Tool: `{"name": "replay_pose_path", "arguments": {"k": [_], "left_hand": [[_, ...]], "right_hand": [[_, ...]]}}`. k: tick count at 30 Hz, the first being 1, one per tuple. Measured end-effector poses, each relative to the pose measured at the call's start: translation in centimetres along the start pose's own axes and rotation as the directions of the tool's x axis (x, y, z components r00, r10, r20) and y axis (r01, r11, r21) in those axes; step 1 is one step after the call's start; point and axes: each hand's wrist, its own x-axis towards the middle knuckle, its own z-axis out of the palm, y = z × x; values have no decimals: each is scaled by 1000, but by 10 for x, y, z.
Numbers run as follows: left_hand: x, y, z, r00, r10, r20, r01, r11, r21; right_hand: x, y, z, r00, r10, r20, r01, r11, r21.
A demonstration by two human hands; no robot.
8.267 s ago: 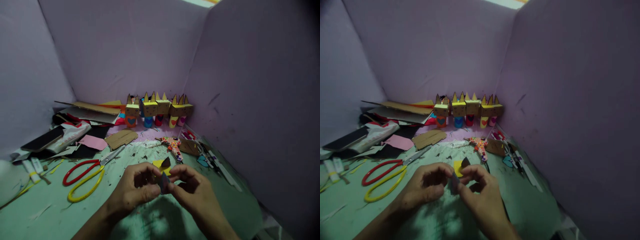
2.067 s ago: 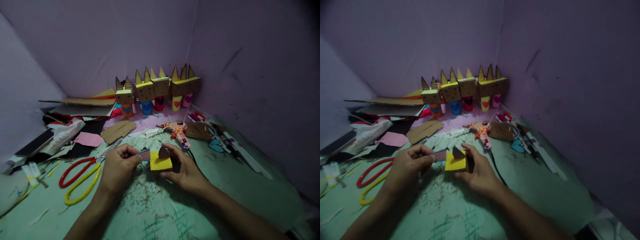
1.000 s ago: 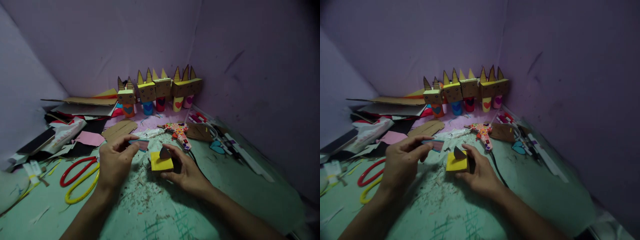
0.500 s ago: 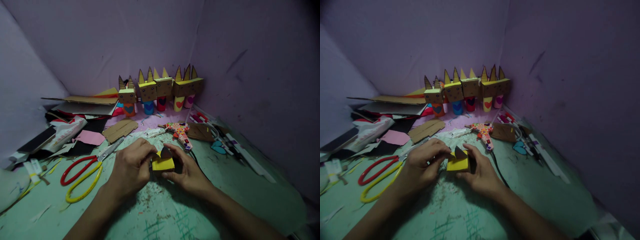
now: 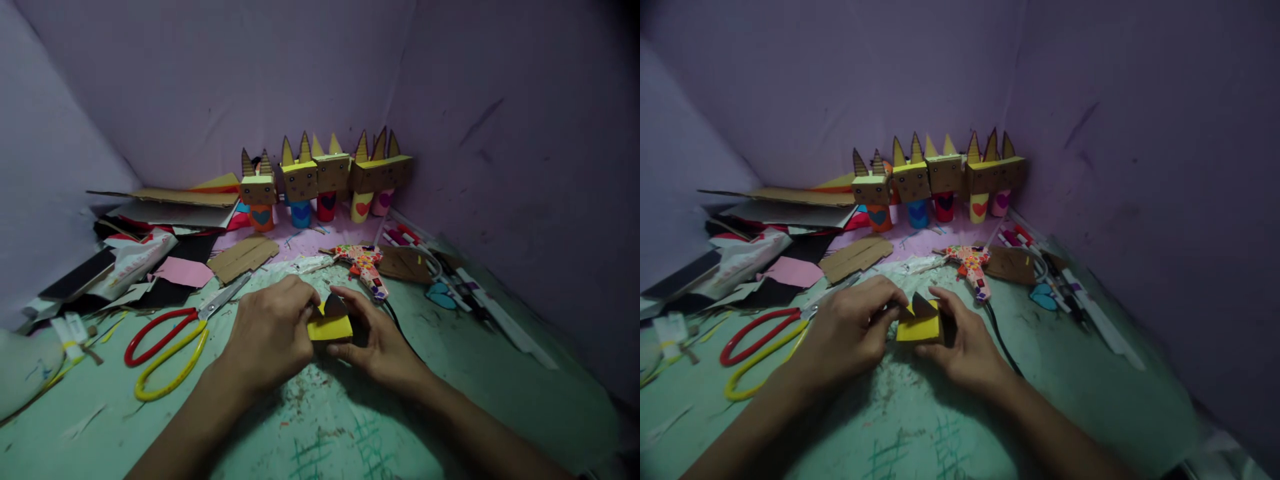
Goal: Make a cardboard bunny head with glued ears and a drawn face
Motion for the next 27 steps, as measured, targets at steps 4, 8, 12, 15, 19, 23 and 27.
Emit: {"name": "replay_pose_path", "arguments": {"k": [4,8,12,15,19,23,27], "left_hand": [[-1,-5,-4,992,-124,35,128,969,-212],[-3,-17,-14,970,-221,101,243,856,-456],[-3,-20,-9,958,-257,124,283,798,-532],[-3,-14,3,966,-252,54,236,783,-576],[-3,-6,14,954,-300,-16,230,763,-604],[-5,-6,17,950,-310,-38,228,771,-595],[-4,-8,20,948,-314,-41,227,765,-603]], "right_hand": [[0,1,1,1000,12,-8,-12,1000,23],[0,0,1,999,47,-3,-47,995,87],[0,-1,1,998,54,-6,-54,995,78],[1,2,0,999,35,-17,-34,998,58],[1,6,0,1000,23,-13,-22,997,78],[2,5,-1,1000,12,-28,-10,997,76],[2,5,0,999,13,-33,-10,997,78]]}}
